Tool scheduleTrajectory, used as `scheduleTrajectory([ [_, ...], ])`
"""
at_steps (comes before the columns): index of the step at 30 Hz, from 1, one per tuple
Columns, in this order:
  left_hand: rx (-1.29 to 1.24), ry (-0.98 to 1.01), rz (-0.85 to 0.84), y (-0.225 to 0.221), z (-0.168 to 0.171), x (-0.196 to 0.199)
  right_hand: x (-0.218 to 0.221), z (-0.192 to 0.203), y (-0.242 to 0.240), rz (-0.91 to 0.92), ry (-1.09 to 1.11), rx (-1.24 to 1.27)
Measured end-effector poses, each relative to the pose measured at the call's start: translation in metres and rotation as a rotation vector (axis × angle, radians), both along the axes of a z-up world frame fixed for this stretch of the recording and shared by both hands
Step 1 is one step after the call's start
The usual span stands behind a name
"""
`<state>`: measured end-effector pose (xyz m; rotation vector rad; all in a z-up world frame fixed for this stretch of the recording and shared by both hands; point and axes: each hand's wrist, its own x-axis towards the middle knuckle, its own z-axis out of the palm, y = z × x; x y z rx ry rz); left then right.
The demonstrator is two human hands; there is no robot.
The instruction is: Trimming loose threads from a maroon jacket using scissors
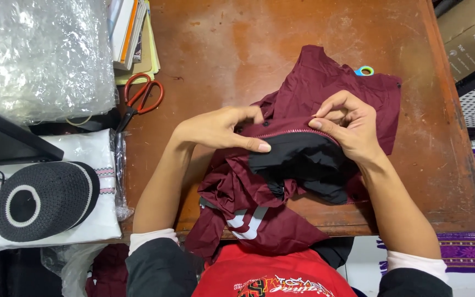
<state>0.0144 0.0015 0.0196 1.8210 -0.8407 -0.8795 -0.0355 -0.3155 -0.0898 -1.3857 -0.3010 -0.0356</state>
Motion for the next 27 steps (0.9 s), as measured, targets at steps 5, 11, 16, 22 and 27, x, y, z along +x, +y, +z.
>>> scheduleTrajectory([
  [5,-0.152,0.106,0.082,0.007,-0.004,0.004,0.0,0.015,-0.01,-0.013,-0.09,-0.028],
  [11,-0.319,0.361,0.117,0.018,0.012,-0.004,0.002,0.017,-0.022,-0.064,-0.144,-0.046],
  [16,-0.438,0.232,0.184,0.026,0.011,-0.001,-0.006,0.041,-0.01,0.017,-0.15,-0.109],
  [22,-0.479,0.203,0.233,0.02,0.032,-0.01,-0.007,0.057,-0.011,0.188,-0.123,-0.35],
  [27,-0.526,0.223,0.278,0.011,0.036,-0.017,0.0,0.055,-0.023,0.271,-0.109,-0.427],
])
